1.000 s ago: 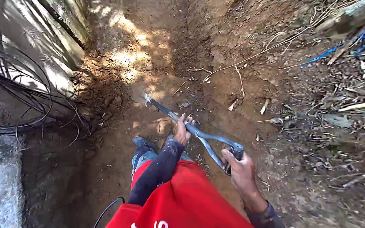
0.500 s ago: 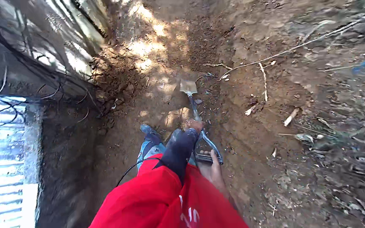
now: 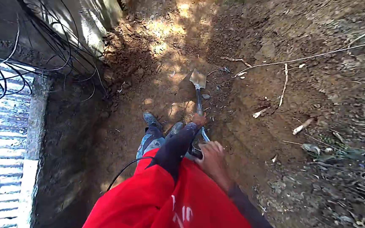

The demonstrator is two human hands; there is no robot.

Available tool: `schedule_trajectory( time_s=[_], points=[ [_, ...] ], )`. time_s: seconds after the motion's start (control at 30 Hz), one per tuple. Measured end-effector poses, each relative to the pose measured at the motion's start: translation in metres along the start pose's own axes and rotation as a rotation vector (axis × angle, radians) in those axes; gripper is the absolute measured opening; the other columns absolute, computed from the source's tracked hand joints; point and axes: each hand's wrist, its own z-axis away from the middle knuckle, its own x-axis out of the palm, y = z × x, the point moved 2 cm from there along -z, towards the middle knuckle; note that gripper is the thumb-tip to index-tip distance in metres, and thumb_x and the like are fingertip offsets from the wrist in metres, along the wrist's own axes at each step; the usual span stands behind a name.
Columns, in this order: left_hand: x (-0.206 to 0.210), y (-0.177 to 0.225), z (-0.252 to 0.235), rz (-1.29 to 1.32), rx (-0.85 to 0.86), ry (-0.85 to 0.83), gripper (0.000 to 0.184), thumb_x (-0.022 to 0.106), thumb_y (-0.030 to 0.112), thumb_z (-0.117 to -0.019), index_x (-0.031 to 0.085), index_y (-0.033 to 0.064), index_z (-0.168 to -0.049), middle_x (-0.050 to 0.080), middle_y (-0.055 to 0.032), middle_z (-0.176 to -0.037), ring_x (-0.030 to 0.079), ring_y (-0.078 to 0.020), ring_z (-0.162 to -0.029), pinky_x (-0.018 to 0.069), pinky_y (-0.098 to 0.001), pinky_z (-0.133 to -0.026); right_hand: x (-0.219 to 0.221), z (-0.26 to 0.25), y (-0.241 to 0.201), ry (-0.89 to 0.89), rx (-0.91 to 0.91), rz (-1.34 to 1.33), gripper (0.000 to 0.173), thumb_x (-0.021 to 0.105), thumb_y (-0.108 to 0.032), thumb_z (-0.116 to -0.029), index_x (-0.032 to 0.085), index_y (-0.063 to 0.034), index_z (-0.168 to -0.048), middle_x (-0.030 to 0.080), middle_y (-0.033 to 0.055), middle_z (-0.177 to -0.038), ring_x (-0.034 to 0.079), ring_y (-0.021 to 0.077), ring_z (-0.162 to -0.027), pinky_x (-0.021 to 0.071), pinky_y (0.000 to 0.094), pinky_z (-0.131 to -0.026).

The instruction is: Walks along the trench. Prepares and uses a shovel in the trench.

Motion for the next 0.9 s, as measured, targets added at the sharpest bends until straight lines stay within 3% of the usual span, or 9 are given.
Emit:
schedule_trajectory(
  time_s=[0.03,0.13,0.23,0.33,0.43,0.53,0.7,0.9],
  points=[
    [-0.003,0.006,0.002,0.011,0.001,-0.004,0.045,0.059,0.027,-0.1039,0.055,-0.0091,-0.131,0.063,-0.0279,-0.126,0.064,-0.0360,-0.116,0.0506,-0.0510,-0.100,0.001,-0.007,-0.005,0.002,-0.004,-0.014,0.046,0.076,-0.035,-0.0880,0.072,-0.0030,-0.121,0.075,0.0149,-0.116,0.067,0.0344,-0.119,0.0398,0.0552,-0.116],
    [-0.008,0.011,-0.004,0.058,0.018,0.011,0.048,0.064,0.030,-0.1005,0.056,-0.0081,-0.129,0.064,-0.0271,-0.120,0.065,-0.0356,-0.109,0.0524,-0.0514,-0.095,0.001,-0.014,-0.009,0.220,-0.026,-0.026,0.034,0.079,-0.028,-0.0814,0.076,-0.0031,-0.105,0.078,0.0130,-0.095,0.076,0.0313,-0.091,0.0585,0.0527,-0.088],
    [-0.004,0.020,0.008,0.167,0.018,0.021,0.046,0.067,0.028,-0.0966,0.058,-0.0072,-0.125,0.065,-0.0255,-0.116,0.066,-0.0343,-0.105,0.0534,-0.0513,-0.092,-0.013,-0.004,-0.003,0.345,-0.075,-0.004,0.035,0.080,-0.029,-0.0787,0.077,-0.0024,-0.102,0.078,0.0134,-0.092,0.077,0.0322,-0.084,0.0609,0.0539,-0.077],
    [0.009,0.011,0.029,0.531,-0.053,0.040,0.048,0.066,0.022,-0.0971,0.051,-0.0033,-0.135,0.063,-0.0217,-0.118,0.064,-0.0285,-0.103,0.0542,-0.0453,-0.089,-0.045,0.023,0.008,0.366,-0.322,0.109,0.035,0.072,-0.033,-0.0792,0.078,-0.0018,-0.094,0.077,0.0130,-0.083,0.076,0.0312,-0.074,0.0603,0.0500,-0.067],
    [0.027,-0.003,0.053,0.862,-0.093,0.069,0.051,0.066,0.018,-0.0973,0.044,0.0014,-0.140,0.061,-0.0199,-0.114,0.064,-0.0258,-0.093,0.0555,-0.0421,-0.079,-0.081,0.047,0.025,0.288,-0.561,0.196,0.034,0.061,-0.035,-0.0847,0.076,-0.0052,-0.085,0.074,0.0096,-0.074,0.073,0.0271,-0.067,0.0591,0.0439,-0.063],
    [0.012,-0.017,0.079,0.980,-0.161,0.095,0.051,0.065,0.022,-0.0993,0.043,0.0024,-0.141,0.060,-0.0192,-0.117,0.063,-0.0256,-0.096,0.0546,-0.0419,-0.081,-0.103,0.038,0.032,0.233,-0.789,0.213,0.038,0.058,-0.043,-0.0893,0.073,-0.0092,-0.080,0.070,0.0056,-0.068,0.070,0.0222,-0.063,0.0577,0.0395,-0.063],
    [-0.022,-0.077,0.089,1.288,-0.195,0.231,0.036,0.062,0.024,-0.1005,0.052,0.0017,-0.127,0.060,-0.0136,-0.099,0.061,-0.0216,-0.081,0.0544,-0.0387,-0.071,-0.108,-0.008,-0.014,0.121,-1.135,0.305,0.027,0.063,-0.035,-0.0822,0.065,-0.0102,-0.072,0.061,0.0047,-0.059,0.065,0.0238,-0.057,0.0544,0.0411,-0.057],
    [-0.043,-0.142,0.104,1.706,-0.063,0.315,0.010,0.056,0.014,-0.0979,0.054,0.0052,-0.100,0.058,-0.0082,-0.077,0.058,-0.0184,-0.063,0.0530,-0.0347,-0.058,-0.096,-0.030,-0.088,-0.049,-1.449,0.388,0.021,0.068,-0.026,-0.0812,0.060,-0.0090,-0.072,0.057,0.0062,-0.057,0.063,0.0253,-0.054,0.0508,0.0416,-0.052]
  ],
)
